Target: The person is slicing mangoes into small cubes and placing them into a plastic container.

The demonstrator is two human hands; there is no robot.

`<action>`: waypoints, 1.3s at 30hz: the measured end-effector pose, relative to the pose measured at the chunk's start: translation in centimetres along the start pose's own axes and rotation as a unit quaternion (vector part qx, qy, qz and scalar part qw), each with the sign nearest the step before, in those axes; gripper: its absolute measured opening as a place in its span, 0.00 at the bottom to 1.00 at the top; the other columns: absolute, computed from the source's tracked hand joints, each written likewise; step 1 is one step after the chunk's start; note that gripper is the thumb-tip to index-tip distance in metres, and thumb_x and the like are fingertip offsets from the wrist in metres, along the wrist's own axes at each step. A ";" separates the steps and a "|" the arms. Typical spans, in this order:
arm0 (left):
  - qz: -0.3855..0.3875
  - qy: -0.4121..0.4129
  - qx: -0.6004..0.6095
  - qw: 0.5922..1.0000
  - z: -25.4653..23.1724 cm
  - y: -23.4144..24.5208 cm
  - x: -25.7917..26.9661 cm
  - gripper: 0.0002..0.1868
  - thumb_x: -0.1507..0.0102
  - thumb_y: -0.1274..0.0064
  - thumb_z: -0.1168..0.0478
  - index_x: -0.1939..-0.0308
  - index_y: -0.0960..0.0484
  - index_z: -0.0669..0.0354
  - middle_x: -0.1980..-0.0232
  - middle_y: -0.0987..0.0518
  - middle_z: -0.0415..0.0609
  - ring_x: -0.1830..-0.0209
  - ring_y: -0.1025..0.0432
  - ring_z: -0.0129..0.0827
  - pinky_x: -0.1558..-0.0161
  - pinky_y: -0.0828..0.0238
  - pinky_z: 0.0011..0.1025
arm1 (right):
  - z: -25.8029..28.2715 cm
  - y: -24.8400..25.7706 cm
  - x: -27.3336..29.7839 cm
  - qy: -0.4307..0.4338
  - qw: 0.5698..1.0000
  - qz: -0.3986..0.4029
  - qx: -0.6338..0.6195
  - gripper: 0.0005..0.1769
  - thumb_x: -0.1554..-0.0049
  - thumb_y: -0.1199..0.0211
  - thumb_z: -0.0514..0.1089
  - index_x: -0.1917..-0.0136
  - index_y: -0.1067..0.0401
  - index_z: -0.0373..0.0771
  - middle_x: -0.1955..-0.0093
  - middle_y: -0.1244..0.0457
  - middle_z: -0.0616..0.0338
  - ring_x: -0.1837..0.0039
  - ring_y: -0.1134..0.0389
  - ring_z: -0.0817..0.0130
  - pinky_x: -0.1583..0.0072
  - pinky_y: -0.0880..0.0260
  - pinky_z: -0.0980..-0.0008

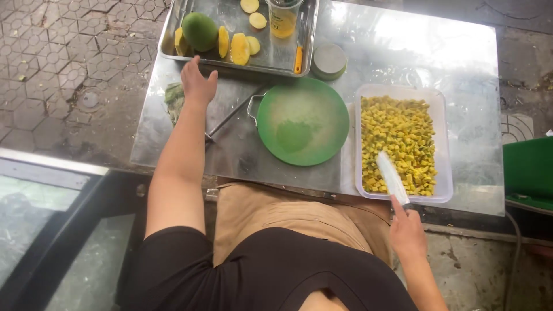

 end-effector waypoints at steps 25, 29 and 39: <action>0.165 -0.012 -0.370 0.914 -3.2 -1.3 -14.8 0.52 0.44 0.34 0.55 0.21 0.47 0.55 0.21 0.45 0.58 0.21 0.48 0.55 0.31 0.35 0.49 | 2.3 -0.9 4.2 -0.065 0.995 -0.011 -0.075 0.34 0.39 0.46 0.45 0.20 0.41 0.52 0.34 0.34 0.44 0.35 0.32 0.45 0.38 0.32 0.54; 0.084 0.089 -0.161 0.979 -3.0 2.3 -12.6 0.61 0.55 0.23 0.49 0.24 0.42 0.55 0.30 0.32 0.57 0.30 0.36 0.52 0.33 0.35 0.45 | 5.6 0.3 3.7 -0.057 0.992 0.008 -0.115 0.34 0.40 0.45 0.44 0.20 0.41 0.50 0.34 0.34 0.46 0.35 0.31 0.49 0.38 0.33 0.57; -0.114 0.182 0.383 0.898 -4.0 3.4 -6.5 0.58 0.54 0.26 0.33 0.30 0.36 0.57 0.38 0.25 0.54 0.38 0.26 0.44 0.34 0.31 0.44 | 13.9 -1.5 -4.4 0.047 0.948 0.112 -0.293 0.37 0.39 0.45 0.39 0.19 0.52 0.37 0.23 0.46 0.37 0.21 0.45 0.49 0.27 0.46 0.61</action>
Point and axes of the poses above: each hand's wrist, its own x-axis away from the middle knuckle, its own y-axis out of the back of the hand, z = x × y, the point moved 1 cm from there along -x, towards the middle knuckle
